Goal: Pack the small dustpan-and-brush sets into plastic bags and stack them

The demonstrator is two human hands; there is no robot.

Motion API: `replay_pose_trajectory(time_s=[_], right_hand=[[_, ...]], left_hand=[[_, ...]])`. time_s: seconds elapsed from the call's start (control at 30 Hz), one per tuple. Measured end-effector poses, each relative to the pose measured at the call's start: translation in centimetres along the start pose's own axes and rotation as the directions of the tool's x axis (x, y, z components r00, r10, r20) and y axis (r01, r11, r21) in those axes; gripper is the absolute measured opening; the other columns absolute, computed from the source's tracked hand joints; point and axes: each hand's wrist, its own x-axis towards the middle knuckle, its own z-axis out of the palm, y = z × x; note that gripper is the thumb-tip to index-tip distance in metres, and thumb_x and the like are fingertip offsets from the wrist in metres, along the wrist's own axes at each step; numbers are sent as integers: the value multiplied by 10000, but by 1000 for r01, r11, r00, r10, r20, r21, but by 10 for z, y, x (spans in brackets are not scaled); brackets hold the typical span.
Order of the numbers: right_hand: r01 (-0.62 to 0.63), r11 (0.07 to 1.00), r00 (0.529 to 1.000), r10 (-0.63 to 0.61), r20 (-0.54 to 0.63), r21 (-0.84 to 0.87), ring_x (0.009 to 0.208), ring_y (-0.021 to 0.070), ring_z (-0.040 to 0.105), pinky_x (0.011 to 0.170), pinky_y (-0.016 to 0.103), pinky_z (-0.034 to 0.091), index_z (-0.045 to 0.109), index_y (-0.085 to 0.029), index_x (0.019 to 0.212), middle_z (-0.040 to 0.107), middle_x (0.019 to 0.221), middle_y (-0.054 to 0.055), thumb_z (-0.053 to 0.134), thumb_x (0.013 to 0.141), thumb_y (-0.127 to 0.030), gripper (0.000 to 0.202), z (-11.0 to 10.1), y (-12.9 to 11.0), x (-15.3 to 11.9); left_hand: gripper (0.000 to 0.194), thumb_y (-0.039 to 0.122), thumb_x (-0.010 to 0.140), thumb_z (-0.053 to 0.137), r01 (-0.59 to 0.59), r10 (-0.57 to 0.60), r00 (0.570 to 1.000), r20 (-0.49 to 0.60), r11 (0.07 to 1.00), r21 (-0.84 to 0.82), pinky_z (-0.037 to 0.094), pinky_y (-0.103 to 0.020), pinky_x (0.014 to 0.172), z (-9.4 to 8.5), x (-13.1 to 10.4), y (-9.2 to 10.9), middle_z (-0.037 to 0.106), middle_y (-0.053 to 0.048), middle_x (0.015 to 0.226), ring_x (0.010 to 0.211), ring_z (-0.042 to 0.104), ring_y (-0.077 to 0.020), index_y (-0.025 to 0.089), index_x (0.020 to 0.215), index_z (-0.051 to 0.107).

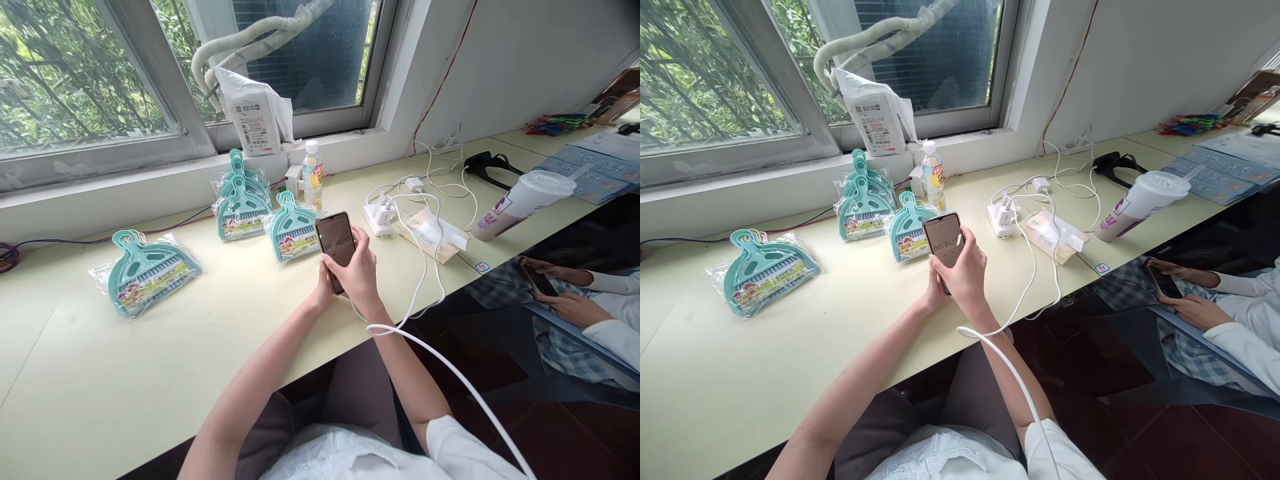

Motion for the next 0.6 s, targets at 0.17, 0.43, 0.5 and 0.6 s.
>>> replay_pose_trajectory(time_s=[0.17, 0.43, 0.5, 0.6], right_hand=[[-4, 1000, 999, 3, -42, -28, 1245, 353, 488, 966, 570, 417, 302, -248, 1377, 493, 1365, 179, 723, 713, -433, 807, 8, -1, 2], [-130, 987, 991, 132, 18, -98, 1156, 346, 552, 904, 519, 456, 338, -231, 1365, 550, 1294, 186, 766, 645, -347, 845, 1, 40, 14], [-181, 964, 980, 194, 45, -196, 1137, 358, 560, 899, 523, 446, 373, -211, 1339, 575, 1255, 198, 774, 630, -335, 824, -3, 56, 18], [-239, 913, 960, 272, 58, -331, 1120, 368, 570, 899, 532, 431, 399, -183, 1319, 599, 1211, 217, 778, 627, -326, 802, -7, 78, 23]], left_hand=[[937, 828, 746, 351, 117, -118, 989, 93, 993, 22, 528, -429, 900, 8, -6, 11, 610, -116, 1264, 1176, 576, -321, 238, 1475, 347], [771, 660, 863, 433, 173, -187, 980, 73, 971, 168, 472, -480, 954, 9, -1, 13, 645, -172, 1189, 1035, 648, -285, 222, 1483, 298], [734, 578, 890, 477, 153, -163, 986, 34, 968, 200, 443, -488, 989, 7, 0, 10, 654, -173, 1160, 988, 666, -260, 212, 1488, 261], [718, 486, 897, 531, 125, -128, 992, -4, 964, 236, 413, -494, 1026, 5, 0, 8, 613, -168, 1227, 982, 668, -227, 238, 1492, 215]])
